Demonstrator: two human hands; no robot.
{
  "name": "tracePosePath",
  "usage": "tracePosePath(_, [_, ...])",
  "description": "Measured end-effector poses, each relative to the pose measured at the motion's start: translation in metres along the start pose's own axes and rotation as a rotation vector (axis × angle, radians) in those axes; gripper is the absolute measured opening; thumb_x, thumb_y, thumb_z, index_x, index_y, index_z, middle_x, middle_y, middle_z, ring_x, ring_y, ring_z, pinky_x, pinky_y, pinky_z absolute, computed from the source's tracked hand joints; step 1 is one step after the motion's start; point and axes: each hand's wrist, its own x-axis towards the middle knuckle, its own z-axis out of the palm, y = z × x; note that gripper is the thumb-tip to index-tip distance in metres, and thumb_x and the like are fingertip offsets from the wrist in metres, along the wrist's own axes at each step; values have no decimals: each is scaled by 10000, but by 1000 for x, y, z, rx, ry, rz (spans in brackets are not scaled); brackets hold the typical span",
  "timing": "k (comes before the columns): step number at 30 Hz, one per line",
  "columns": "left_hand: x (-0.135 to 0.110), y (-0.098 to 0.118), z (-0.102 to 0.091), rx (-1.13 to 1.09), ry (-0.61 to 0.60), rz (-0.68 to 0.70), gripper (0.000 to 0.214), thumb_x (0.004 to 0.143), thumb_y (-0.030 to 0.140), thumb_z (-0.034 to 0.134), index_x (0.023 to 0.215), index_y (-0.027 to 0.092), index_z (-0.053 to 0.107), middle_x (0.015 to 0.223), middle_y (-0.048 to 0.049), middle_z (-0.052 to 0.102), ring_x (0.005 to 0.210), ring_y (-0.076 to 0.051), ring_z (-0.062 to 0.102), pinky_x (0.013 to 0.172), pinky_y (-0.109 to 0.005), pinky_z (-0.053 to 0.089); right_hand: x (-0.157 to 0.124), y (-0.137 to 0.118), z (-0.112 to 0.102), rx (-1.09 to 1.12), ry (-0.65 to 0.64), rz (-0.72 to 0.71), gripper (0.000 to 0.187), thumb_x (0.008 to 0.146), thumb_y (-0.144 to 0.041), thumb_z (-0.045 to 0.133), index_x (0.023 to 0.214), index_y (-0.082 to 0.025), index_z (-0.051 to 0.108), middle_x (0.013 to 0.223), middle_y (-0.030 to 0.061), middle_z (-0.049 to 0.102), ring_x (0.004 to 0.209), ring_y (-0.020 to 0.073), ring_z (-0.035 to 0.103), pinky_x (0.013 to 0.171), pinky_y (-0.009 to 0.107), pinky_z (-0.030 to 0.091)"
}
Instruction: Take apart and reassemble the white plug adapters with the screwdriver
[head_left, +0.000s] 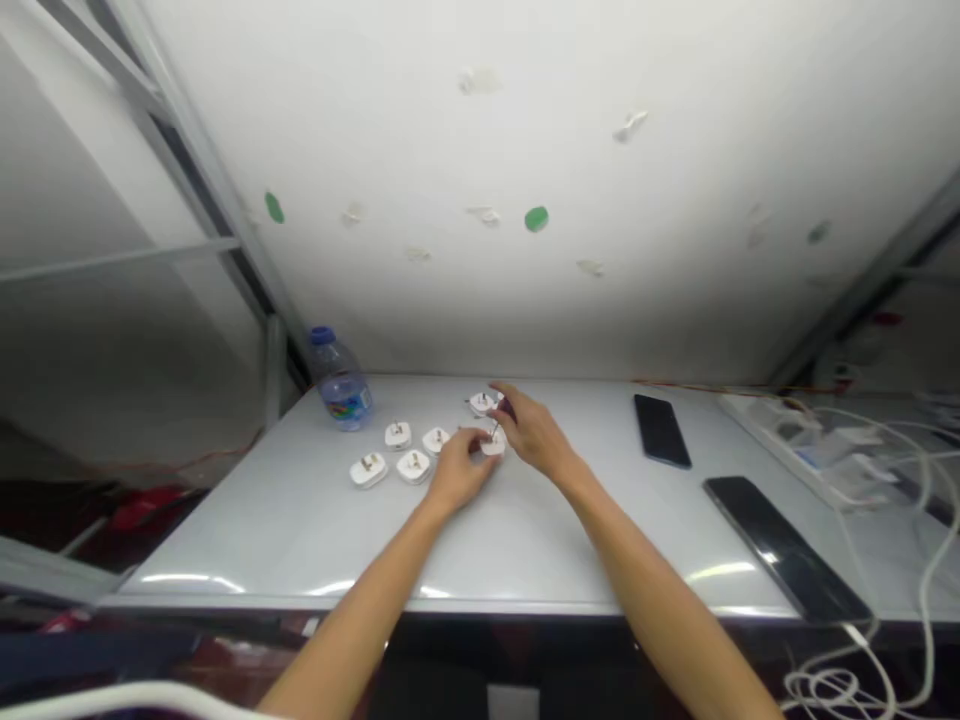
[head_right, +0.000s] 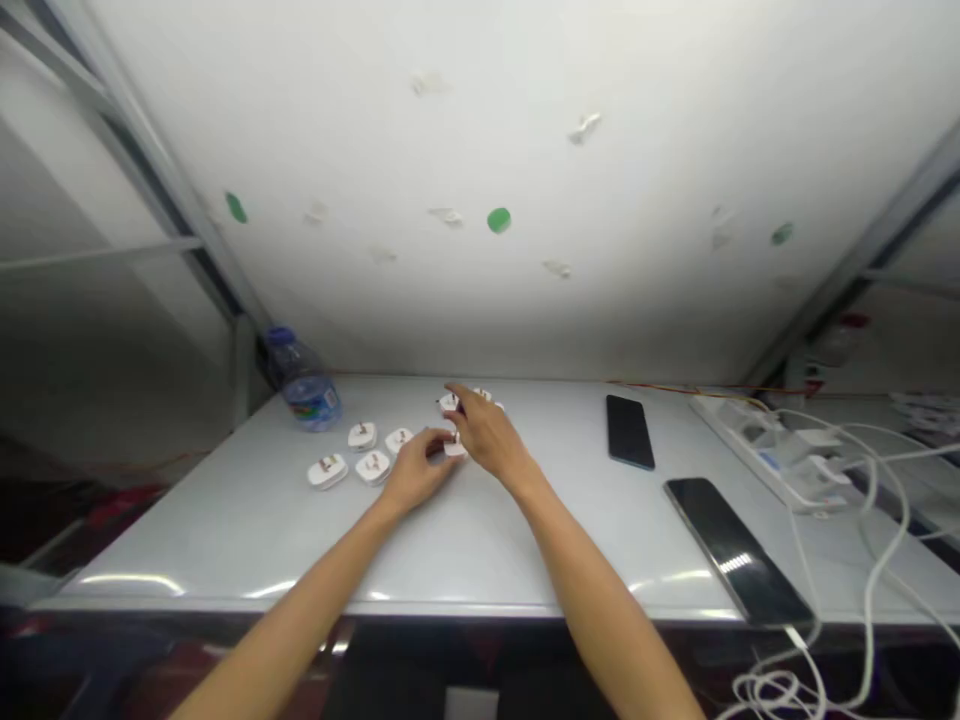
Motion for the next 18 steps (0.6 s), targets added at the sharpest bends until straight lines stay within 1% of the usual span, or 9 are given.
tracePosePath(2, [0,0,0,10,-3,-7,265,724,204,708,982,189,649,1021,-65,698,973,-211,663,931,-397,534,3,0,1,-45,2,-21,390,987,-296,424,1344,-168,516,1060,119,685,956,242,643,893,415,517])
tracePosePath(5, [-1,-1,0,10,-11,2,273,722,193,713,988,192,651,1022,-67,697,974,-215,660,932,-400,532,6,3,1,-25,23,-98,453,996,-245,342,1430,-143,422,1199,157,640,1047,243,624,942,440,509])
tracePosePath(7, [-1,-4,1,1,-4,6,275,725,195,713,993,190,652,1023,-72,695,974,-219,660,929,-401,534,7,5,1,2,31,-123,458,993,-218,333,1440,-160,418,1171,141,650,1025,230,632,932,429,518])
tracePosePath(10, [-1,-6,2,8,6,12,266,726,209,716,983,185,652,1015,-69,692,966,-222,664,919,-408,538,7,8,2,-32,50,-112,393,997,-250,386,1361,-187,519,1032,112,683,943,240,642,883,425,533])
tracePosePath(11, [-1,-6,2,11,8,14,266,724,212,719,980,185,652,1012,-68,692,963,-221,665,915,-408,539,7,8,2,-48,58,-114,387,996,-258,398,1353,-182,528,1029,117,681,944,249,639,879,432,533])
tracePosePath(13, [-1,-6,2,9,10,18,270,723,207,722,983,182,653,1014,-69,691,964,-215,664,914,-400,538,6,9,3,-49,76,-135,408,995,-240,386,1381,-171,497,1091,139,667,986,260,630,903,449,526])
tracePosePath(15, [-1,-5,2,14,10,11,278,727,197,721,996,174,655,1018,-77,692,961,-210,662,917,-392,536,5,9,3,-12,84,-163,425,990,-204,369,1402,-178,471,1123,140,661,991,248,630,917,447,525])
tracePosePath(18, [-1,-4,1,18,-1,8,277,734,200,714,1002,171,653,1028,-82,691,968,-212,662,922,-391,535,4,9,2,-24,81,-148,366,989,-228,411,1327,-194,548,1006,113,685,928,246,637,874,434,540])
